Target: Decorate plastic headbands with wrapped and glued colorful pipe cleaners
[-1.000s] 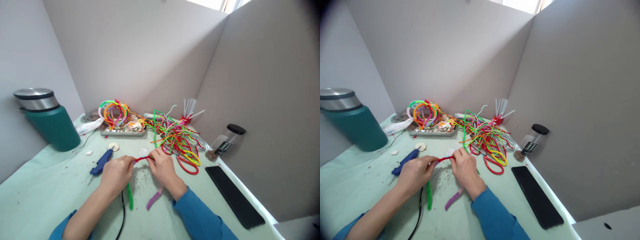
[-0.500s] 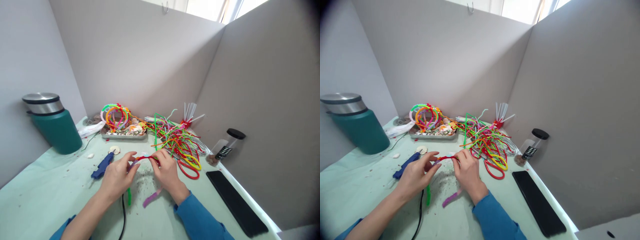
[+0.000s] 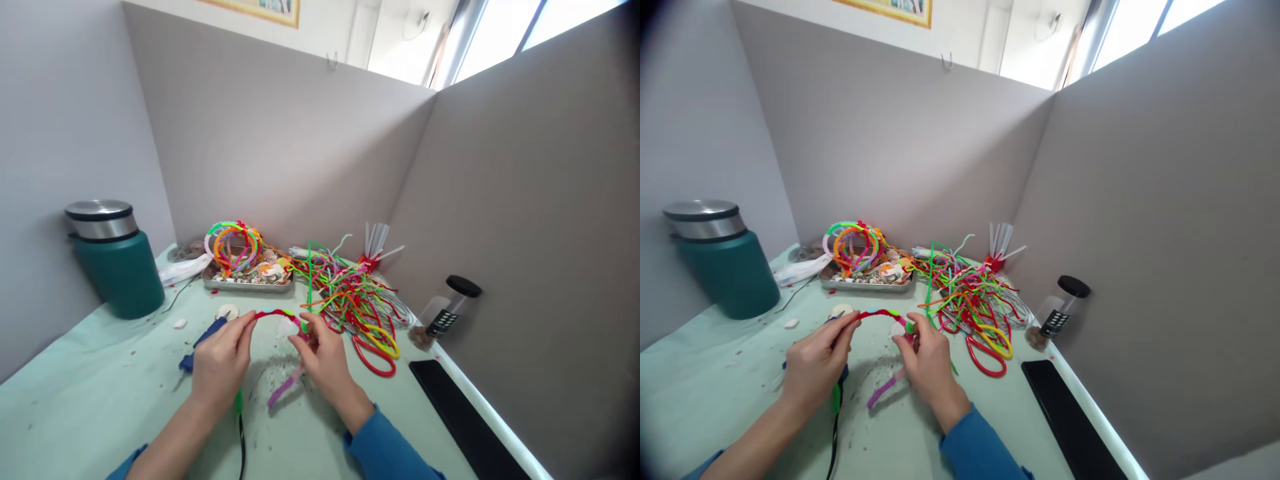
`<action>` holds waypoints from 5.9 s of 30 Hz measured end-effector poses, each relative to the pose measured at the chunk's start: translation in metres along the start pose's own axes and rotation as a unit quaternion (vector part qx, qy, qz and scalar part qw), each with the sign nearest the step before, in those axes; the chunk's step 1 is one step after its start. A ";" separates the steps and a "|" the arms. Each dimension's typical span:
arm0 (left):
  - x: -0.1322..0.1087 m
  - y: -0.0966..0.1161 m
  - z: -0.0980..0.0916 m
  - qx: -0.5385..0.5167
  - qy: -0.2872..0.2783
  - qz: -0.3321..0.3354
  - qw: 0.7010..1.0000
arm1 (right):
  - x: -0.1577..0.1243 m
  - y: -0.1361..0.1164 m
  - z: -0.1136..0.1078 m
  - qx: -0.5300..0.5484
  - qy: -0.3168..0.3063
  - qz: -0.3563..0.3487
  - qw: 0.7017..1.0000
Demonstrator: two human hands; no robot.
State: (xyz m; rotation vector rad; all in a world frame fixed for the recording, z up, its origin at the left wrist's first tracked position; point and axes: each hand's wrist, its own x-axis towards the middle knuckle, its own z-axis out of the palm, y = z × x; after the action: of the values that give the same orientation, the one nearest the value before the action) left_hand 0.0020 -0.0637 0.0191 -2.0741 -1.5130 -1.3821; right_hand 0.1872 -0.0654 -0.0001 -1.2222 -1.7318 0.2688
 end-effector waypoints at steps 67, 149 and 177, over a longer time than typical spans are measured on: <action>0.007 0.012 -0.004 -0.380 -0.213 -0.249 0.865 | -0.002 0.009 0.008 0.173 0.154 0.082 0.969; -0.003 0.015 0.003 -0.213 -0.063 -0.151 0.963 | -0.005 0.007 0.015 0.169 0.170 0.096 0.966; -0.005 0.018 -0.003 -0.187 -0.034 -0.149 0.970 | -0.005 0.005 0.016 0.173 0.161 0.093 0.967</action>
State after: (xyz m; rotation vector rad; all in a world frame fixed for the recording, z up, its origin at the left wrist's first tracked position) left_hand 0.0151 -0.0768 0.0226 -2.1866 -1.7623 -1.8498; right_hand 0.1775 -0.0618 -0.0149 -1.1003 -1.2320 0.4377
